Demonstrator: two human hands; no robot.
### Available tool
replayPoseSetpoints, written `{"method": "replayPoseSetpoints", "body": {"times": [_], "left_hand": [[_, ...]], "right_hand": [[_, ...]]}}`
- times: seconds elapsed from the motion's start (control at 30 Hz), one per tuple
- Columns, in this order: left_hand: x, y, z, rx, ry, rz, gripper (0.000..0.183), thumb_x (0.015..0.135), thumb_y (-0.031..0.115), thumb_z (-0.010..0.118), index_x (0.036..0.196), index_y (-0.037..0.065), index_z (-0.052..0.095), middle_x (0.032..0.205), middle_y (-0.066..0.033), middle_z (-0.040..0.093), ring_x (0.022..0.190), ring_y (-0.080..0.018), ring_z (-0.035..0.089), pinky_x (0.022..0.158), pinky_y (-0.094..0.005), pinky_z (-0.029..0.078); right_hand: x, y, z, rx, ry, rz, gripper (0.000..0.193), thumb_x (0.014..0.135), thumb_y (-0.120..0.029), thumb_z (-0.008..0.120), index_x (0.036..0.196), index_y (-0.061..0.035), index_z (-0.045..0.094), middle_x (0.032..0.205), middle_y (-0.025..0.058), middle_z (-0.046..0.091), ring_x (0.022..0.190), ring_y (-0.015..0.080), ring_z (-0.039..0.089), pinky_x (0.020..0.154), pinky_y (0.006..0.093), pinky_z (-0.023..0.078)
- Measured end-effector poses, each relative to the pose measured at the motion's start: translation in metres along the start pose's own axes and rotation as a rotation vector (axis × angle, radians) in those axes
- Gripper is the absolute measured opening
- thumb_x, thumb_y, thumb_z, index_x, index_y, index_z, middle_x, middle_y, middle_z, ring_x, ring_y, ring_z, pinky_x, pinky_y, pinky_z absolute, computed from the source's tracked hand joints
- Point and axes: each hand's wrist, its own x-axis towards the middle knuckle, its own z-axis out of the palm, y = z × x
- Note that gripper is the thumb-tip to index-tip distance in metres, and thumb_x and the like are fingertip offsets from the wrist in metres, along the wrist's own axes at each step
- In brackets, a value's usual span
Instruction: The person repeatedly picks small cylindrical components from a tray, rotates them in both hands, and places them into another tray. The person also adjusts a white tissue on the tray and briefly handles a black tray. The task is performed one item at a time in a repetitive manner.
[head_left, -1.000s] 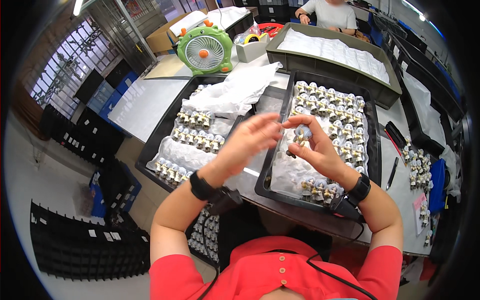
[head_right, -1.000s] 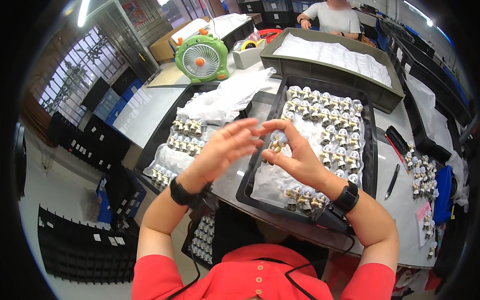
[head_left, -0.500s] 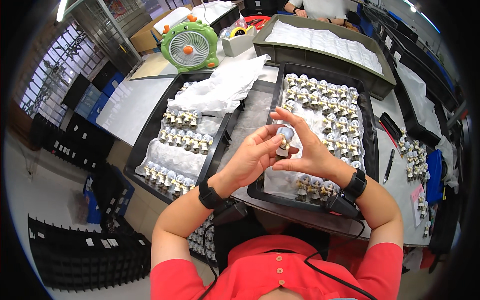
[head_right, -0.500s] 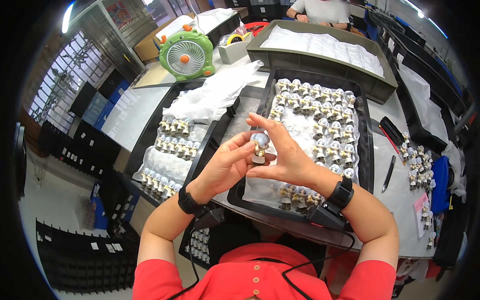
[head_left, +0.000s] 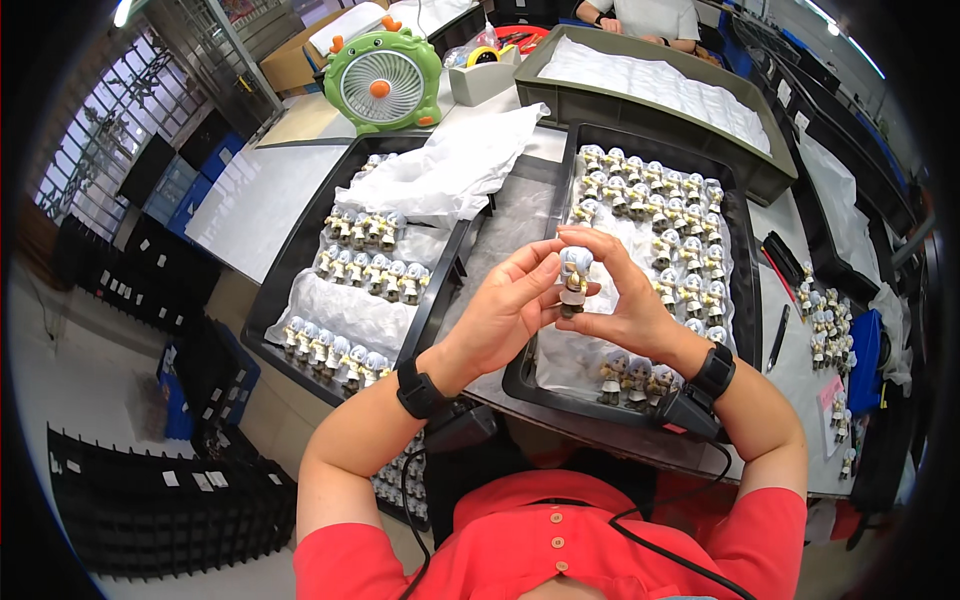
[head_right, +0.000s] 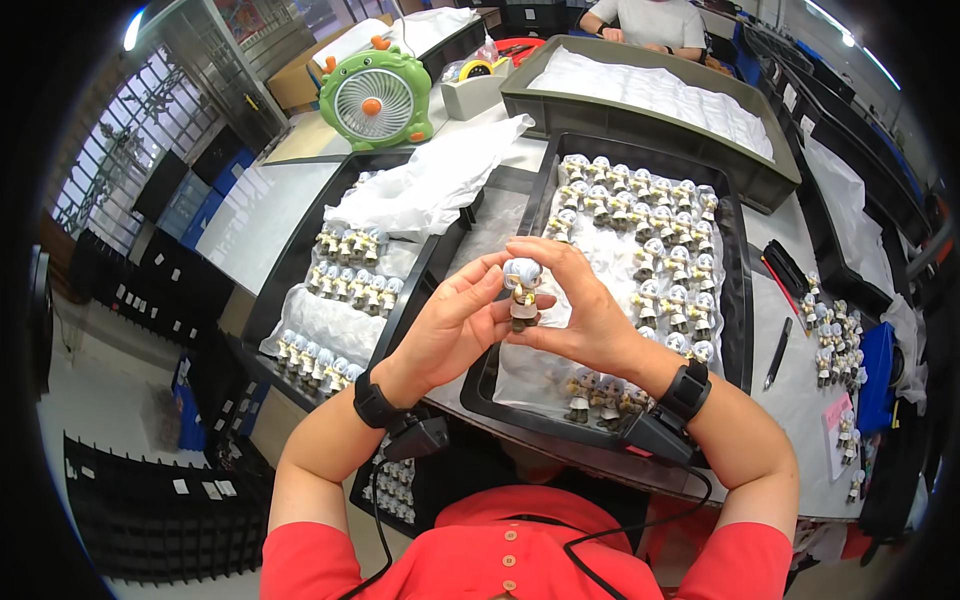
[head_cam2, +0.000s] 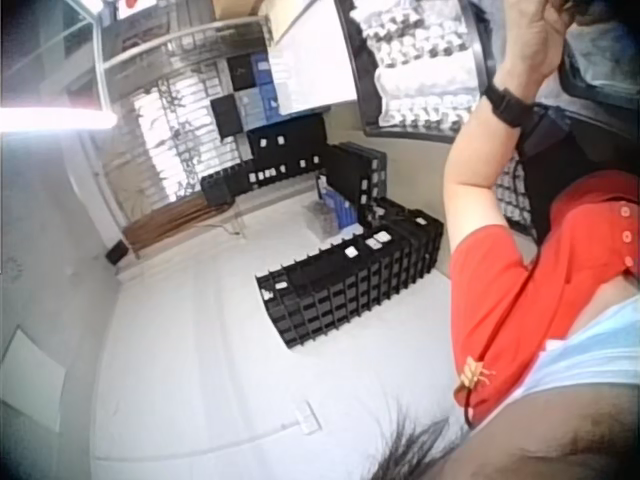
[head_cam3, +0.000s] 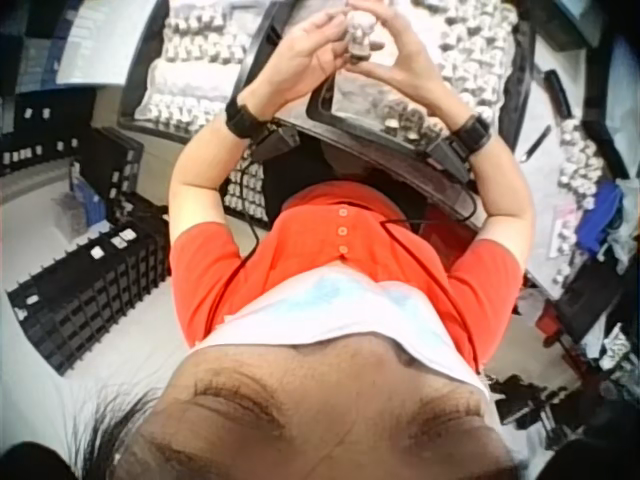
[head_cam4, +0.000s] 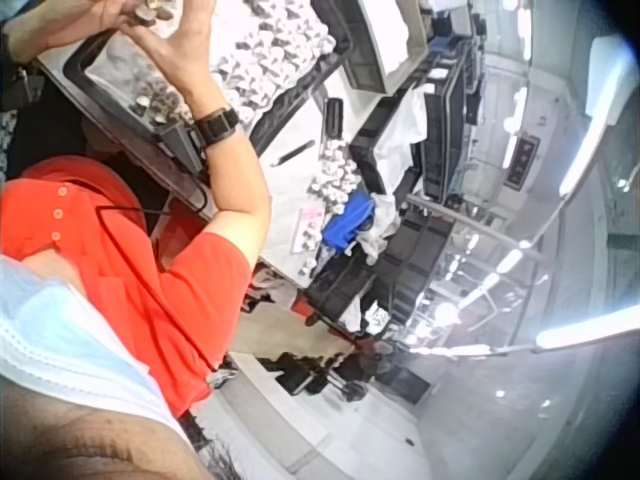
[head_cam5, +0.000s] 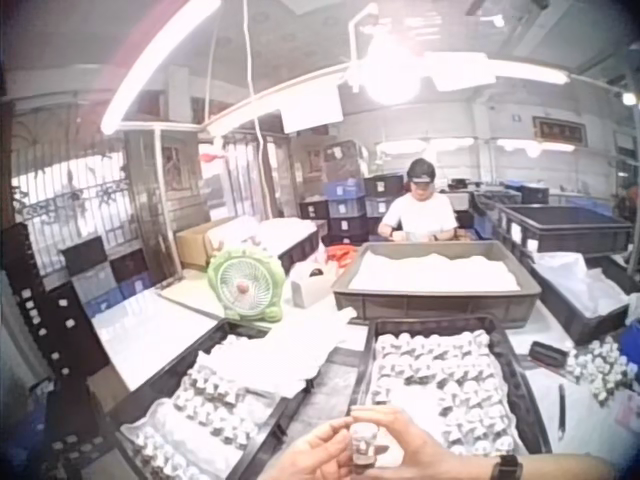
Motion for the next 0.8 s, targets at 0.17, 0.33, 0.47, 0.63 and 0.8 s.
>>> {"method": "replayPoseSetpoints", "body": {"times": [0.17,0.33,0.47,0.63,0.8], "left_hand": [[0.0005,-0.0005,-0.0013,0.019,0.011,0.012,0.04,0.094,0.026,0.049,0.127,0.006,0.039,0.115,-0.0078,0.052,0.106,-0.0222,0.056,0.081,-0.034,0.05],[0.0004,-0.0017,0.0012,0.047,0.036,0.04,0.043,0.091,0.023,0.055,0.126,0.004,0.039,0.113,-0.0067,0.052,0.102,-0.0204,0.058,0.079,-0.0336,0.051],[0.0017,-0.0024,-0.0011,0.033,0.025,0.031,0.044,0.091,0.022,0.055,0.127,0.004,0.039,0.112,-0.007,0.053,0.101,-0.021,0.058,0.08,-0.0335,0.051],[0.0025,-0.0007,-0.0001,-0.023,-0.002,0.009,0.042,0.093,0.023,0.052,0.128,0.005,0.039,0.111,-0.007,0.055,0.102,-0.0217,0.059,0.079,-0.0328,0.051],[0.0017,0.0002,0.0,-0.058,-0.002,-0.02,0.044,0.092,0.023,0.052,0.13,0.005,0.037,0.112,-0.0061,0.054,0.103,-0.021,0.058,0.078,-0.0323,0.051]], "right_hand": [[0.0001,-0.0002,-0.0015,-0.041,-0.018,0.001,0.076,0.059,-0.008,0.078,0.127,-0.0104,0.043,0.128,0.011,0.045,0.121,0.0293,0.041,0.101,0.0392,0.033],[0.0001,-0.0005,-0.0016,-0.075,-0.028,-0.004,0.076,0.058,-0.006,0.076,0.127,-0.0104,0.044,0.128,0.0117,0.046,0.12,0.0303,0.041,0.101,0.0396,0.034],[-0.0007,0.0005,-0.0003,-0.085,-0.021,-0.022,0.077,0.059,-0.008,0.076,0.128,-0.0103,0.043,0.127,0.0117,0.046,0.119,0.0301,0.042,0.099,0.0393,0.035],[-0.0023,0.0018,0.0011,-0.011,-0.007,0.031,0.077,0.06,-0.01,0.077,0.128,-0.01,0.042,0.127,0.0113,0.046,0.119,0.0288,0.043,0.098,0.0379,0.036],[-0.0007,-0.0004,0.0003,-0.038,-0.005,0.013,0.074,0.06,-0.012,0.077,0.126,-0.0095,0.044,0.126,0.0121,0.046,0.118,0.0295,0.043,0.097,0.0381,0.037]]}}
